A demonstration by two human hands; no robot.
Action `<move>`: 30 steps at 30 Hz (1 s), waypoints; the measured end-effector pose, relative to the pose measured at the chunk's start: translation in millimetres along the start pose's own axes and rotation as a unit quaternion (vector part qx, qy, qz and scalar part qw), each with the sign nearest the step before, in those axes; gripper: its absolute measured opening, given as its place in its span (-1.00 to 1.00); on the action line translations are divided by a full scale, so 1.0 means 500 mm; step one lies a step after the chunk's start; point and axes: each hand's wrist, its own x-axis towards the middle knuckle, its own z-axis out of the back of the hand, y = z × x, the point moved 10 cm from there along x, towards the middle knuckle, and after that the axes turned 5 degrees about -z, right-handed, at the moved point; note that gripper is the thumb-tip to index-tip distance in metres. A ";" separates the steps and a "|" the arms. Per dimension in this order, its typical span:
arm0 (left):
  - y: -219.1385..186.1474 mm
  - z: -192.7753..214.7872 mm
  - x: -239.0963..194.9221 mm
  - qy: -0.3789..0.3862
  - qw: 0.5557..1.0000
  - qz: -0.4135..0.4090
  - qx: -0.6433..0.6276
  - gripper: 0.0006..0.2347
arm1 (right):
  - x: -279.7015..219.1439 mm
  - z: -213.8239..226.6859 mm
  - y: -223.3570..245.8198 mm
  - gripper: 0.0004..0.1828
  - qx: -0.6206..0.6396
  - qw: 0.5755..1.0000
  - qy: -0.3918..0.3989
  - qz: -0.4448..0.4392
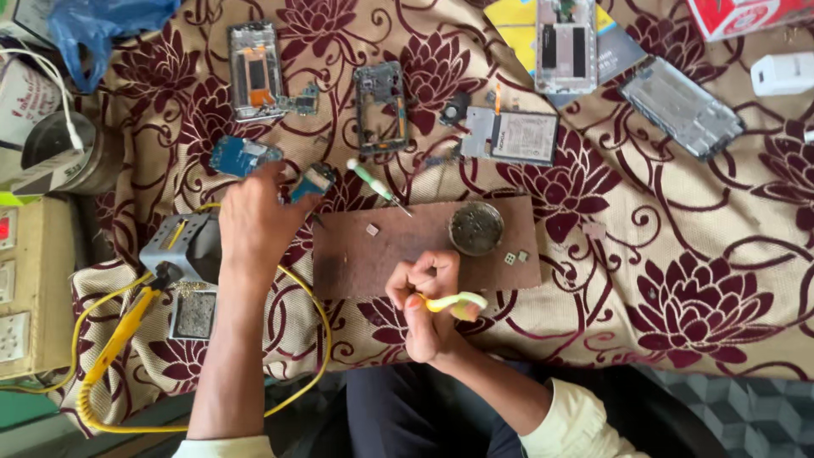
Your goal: The person uses a small screwdriver to remove screws from a disassembled mobile phone chassis. They then use a toothbrush to clean the interior of the chassis and a small circuit board.
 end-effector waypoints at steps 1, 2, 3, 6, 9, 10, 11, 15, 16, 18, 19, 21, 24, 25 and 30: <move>-0.007 -0.006 -0.011 0.015 1.000 -0.006 0.015 -0.62 | -0.004 -0.002 0.002 -0.53 -0.011 1.000 0.002 0.002; -0.016 -0.005 -0.013 0.007 1.000 -0.012 0.009 -0.65 | -0.003 -0.001 0.004 -0.51 -0.023 1.000 0.010 0.005; -0.024 -0.002 -0.011 0.000 1.000 -0.018 0.003 -0.68 | -0.003 -0.002 0.007 -0.48 -0.035 0.999 0.018 0.008; -0.033 0.010 -0.006 0.000 1.000 -0.009 -0.005 -0.77 | 0.002 0.003 0.009 -0.40 -0.030 0.999 0.016 -0.002; -0.036 0.047 -0.023 -0.055 0.998 -0.014 -0.024 -0.79 | 0.005 -0.003 0.016 -0.39 -0.027 1.000 0.013 0.007; -0.034 0.063 -0.033 -0.083 0.996 -0.020 -0.032 -0.79 | 0.008 -0.003 0.016 -0.40 -0.026 1.000 0.008 0.008; -0.012 0.067 -0.043 -0.089 0.993 0.018 -0.079 -0.76 | 0.012 -0.001 0.015 -0.40 -0.025 1.000 0.003 0.009; 0.056 0.058 -0.087 -0.110 0.940 0.099 -0.306 -0.65 | 0.009 0.008 0.006 -0.43 -0.023 1.000 -0.008 -0.001; 0.065 0.056 -0.091 -0.118 0.916 0.099 -0.370 -0.62 | 0.010 0.008 0.004 -0.43 -0.027 1.000 -0.006 -0.002; 0.101 0.013 -0.095 -0.103 0.825 0.193 -0.521 -0.62 | 0.011 0.008 0.003 -0.44 -0.037 0.999 -0.003 -0.005; 0.109 -0.012 -0.100 -0.094 0.766 0.236 -0.590 -0.62 | 0.011 0.008 0.004 -0.44 -0.040 0.999 -0.005 -0.005; 0.089 -0.042 -0.114 -0.063 0.681 0.246 -0.687 -0.62 | 0.013 0.010 0.008 -0.44 -0.047 0.999 -0.008 -0.002; 0.043 -0.059 -0.151 -0.030 0.599 0.220 -0.769 -0.58 | 0.015 0.010 0.008 -0.45 -0.045 0.999 -0.015 -0.002; 0.027 -0.060 -0.165 -0.022 0.580 0.206 -0.788 -0.56 | 0.015 0.012 0.007 -0.45 -0.051 0.999 -0.016 -0.003; -0.018 -0.017 -0.199 0.002 0.628 0.156 -0.762 -0.49 | 0.013 0.019 0.006 -0.48 -0.060 0.998 -0.027 -0.004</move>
